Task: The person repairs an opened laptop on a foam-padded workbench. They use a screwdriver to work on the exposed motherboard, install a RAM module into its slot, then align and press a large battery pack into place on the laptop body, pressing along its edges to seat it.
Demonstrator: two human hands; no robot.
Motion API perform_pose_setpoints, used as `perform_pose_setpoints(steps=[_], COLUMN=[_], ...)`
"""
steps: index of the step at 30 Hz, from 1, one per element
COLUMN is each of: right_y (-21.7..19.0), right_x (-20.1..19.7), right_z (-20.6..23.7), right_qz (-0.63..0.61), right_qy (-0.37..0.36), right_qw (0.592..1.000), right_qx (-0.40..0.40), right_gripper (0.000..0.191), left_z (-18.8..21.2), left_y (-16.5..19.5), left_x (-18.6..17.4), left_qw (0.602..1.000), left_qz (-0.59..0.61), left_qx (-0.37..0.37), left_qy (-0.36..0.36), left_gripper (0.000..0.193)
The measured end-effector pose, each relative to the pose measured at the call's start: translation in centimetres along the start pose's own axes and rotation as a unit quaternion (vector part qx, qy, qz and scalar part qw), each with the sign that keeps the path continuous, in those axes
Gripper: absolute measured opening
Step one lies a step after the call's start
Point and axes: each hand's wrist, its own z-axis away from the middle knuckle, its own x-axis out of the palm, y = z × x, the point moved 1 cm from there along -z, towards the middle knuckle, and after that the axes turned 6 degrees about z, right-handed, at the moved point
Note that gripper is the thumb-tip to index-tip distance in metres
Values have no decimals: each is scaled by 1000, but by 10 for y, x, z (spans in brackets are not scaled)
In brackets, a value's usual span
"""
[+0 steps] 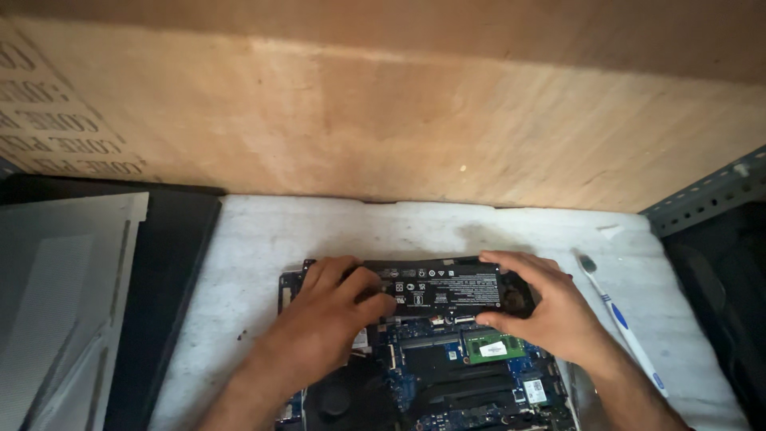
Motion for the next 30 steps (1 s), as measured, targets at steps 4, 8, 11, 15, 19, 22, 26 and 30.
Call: perform_pose_setpoints(steps=[4,8,11,15,19,22,26,30], right_y=[1,2,1,-2,-6,-7,-8,-9], right_x=[4,6,5,2,1,1,2,2], right_z=[1,2,3,3,2,1,1,3], right_qz=[-8,-2,1,3,-9,-24,-25,-39], right_qy=[9,1,-15,-26,-19,-15,9,12], right_qw=[1000,1000,1000,999,999,999,998,997], right_qx=[-23,-9,7,19,-28,-28,-57,-58], right_gripper=[76,76,75,73,69,67,67,67], left_z=[1,1,1,0,0,-1,-4,-8], left_y=[3,11,24,38,41,43,48,52], left_x=[-2,-2,10,28,35,37,39,38], left_qw=[999,999,997,994,994,995,994,994], left_qz=[18,14,-38,-66,-56,-58,-66,-70], left_qx=[-23,9,32,24,34,36,44,52], left_qy=[-14,28,59,79,83,66,72,60], left_gripper=[42,36,36,29,28,28,26,32])
